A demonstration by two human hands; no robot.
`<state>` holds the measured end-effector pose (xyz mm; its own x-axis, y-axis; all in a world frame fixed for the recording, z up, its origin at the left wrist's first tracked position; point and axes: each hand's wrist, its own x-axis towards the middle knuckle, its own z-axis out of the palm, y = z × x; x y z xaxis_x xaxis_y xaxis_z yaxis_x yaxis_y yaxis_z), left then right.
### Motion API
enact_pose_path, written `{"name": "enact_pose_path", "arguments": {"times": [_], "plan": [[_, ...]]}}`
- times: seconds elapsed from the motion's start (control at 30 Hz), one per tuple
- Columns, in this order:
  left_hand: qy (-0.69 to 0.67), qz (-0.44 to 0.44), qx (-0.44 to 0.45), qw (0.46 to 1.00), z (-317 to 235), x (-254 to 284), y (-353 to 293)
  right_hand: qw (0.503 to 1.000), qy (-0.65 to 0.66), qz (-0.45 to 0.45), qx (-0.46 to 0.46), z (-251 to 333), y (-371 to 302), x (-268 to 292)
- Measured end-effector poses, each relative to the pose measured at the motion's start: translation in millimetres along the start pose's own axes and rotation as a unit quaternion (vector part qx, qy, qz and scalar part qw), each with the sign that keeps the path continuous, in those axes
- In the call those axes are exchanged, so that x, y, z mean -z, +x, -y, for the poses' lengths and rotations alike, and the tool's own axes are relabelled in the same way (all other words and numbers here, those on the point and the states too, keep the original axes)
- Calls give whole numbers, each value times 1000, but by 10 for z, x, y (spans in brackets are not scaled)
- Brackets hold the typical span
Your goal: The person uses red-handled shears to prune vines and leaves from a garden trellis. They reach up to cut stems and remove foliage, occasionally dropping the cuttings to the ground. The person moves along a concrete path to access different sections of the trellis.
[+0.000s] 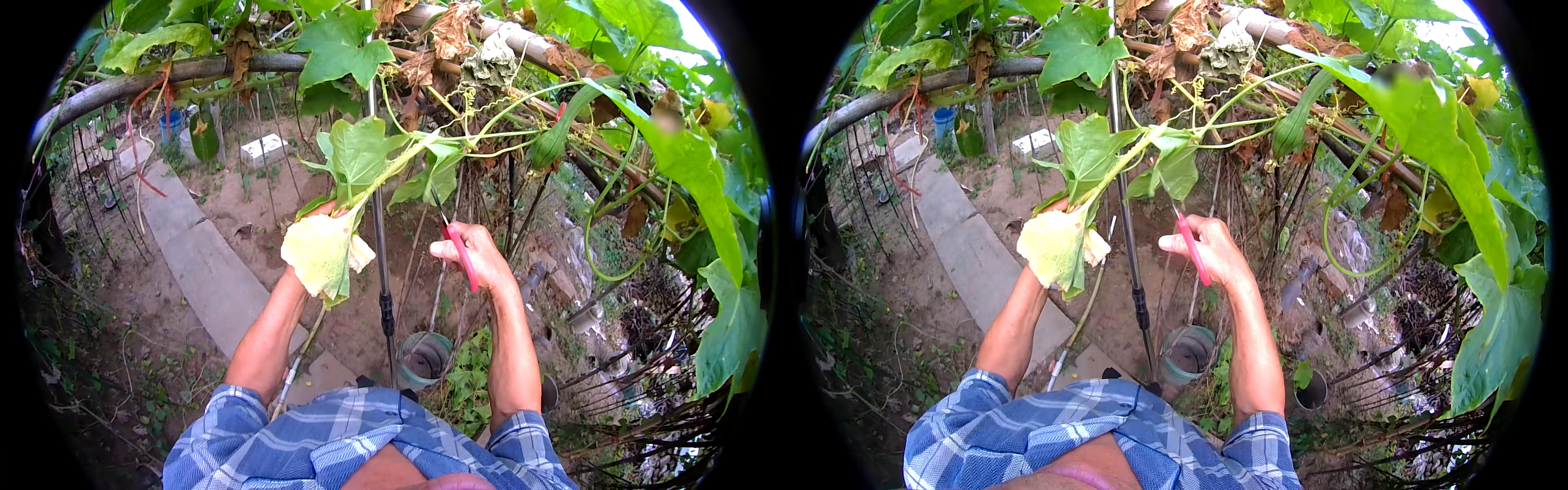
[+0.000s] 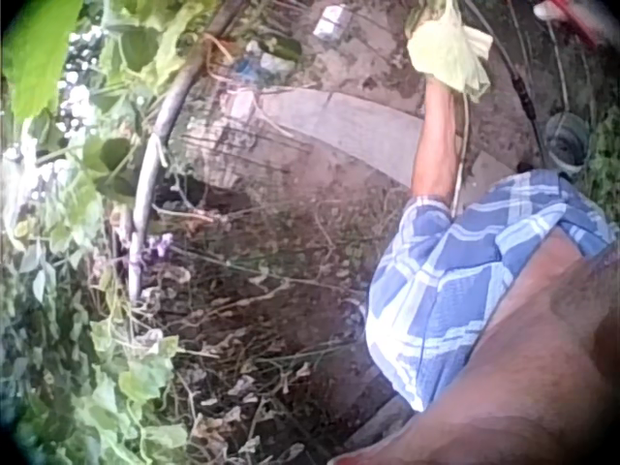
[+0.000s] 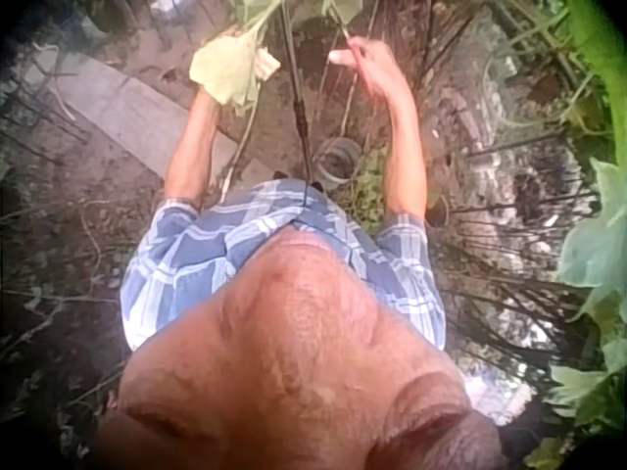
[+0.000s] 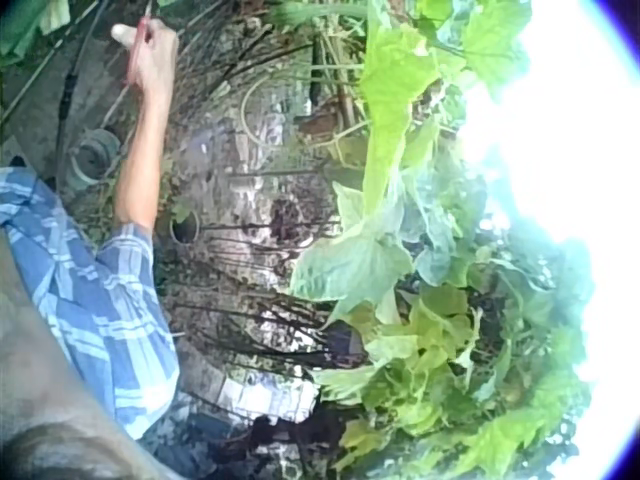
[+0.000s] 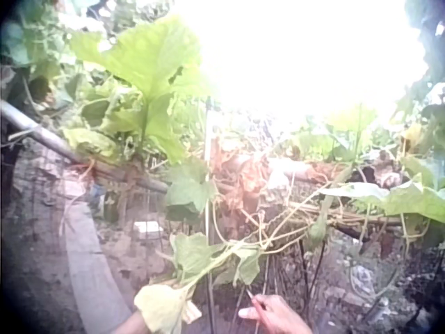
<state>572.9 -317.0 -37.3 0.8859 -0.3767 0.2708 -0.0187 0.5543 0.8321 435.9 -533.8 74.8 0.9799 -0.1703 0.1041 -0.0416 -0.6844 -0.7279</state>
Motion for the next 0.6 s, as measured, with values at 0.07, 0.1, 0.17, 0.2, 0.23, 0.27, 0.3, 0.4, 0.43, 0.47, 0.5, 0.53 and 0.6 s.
{"name": "enact_pose_path", "arguments": {"times": [0.07, 0.1, 0.17, 0.2, 0.23, 0.27, 0.3, 0.4, 0.43, 0.47, 0.5, 0.53, 0.6], "plan": [[7, 2, -9, 1000, 54, 79, 60, 989, 149, 22, 3, -92, 43, -26], [11, 1, -15, 1000, 70, 111, 83, 980, 198, 27, 22, -40, 44, -64], [24, -15, -31, 999, 33, 102, 70, 963, 264, 41, 41, 60, 57, -98], [30, -22, -37, 999, 4, 75, 53, 960, 277, 21, 35, 85, 87, -116], [37, -33, -50, 998, 0, 47, 46, 956, 290, 2, 29, 108, 125, -138], [45, -46, -64, 996, -12, 28, 45, 952, 304, -16, 25, 135, 164, -159], [52, -58, -78, 994, -27, 18, 43, 963, 263, -48, 10, 160, 180, -168], [35, -30, -72, 996, -68, 21, 26, 955, 280, -93, 23, 231, 247, -233], [25, -21, -70, 997, -71, 11, 27, 958, 271, -92, 34, 262, 300, -231], [9, -15, -69, 997, -64, 0, 32, 956, 274, -96, 32, 290, 339, -230], [-6, -9, -67, 998, -60, -9, 36, 955, 277, -100, 30, 319, 372, -226], [-13, -7, -59, 998, -72, -16, 32, 954, 279, -104, 28, 340, 407, -230], [-27, -6, -44, 999, -123, -10, 7, 946, 301, -114, 42, 360, 448, -251]]}}
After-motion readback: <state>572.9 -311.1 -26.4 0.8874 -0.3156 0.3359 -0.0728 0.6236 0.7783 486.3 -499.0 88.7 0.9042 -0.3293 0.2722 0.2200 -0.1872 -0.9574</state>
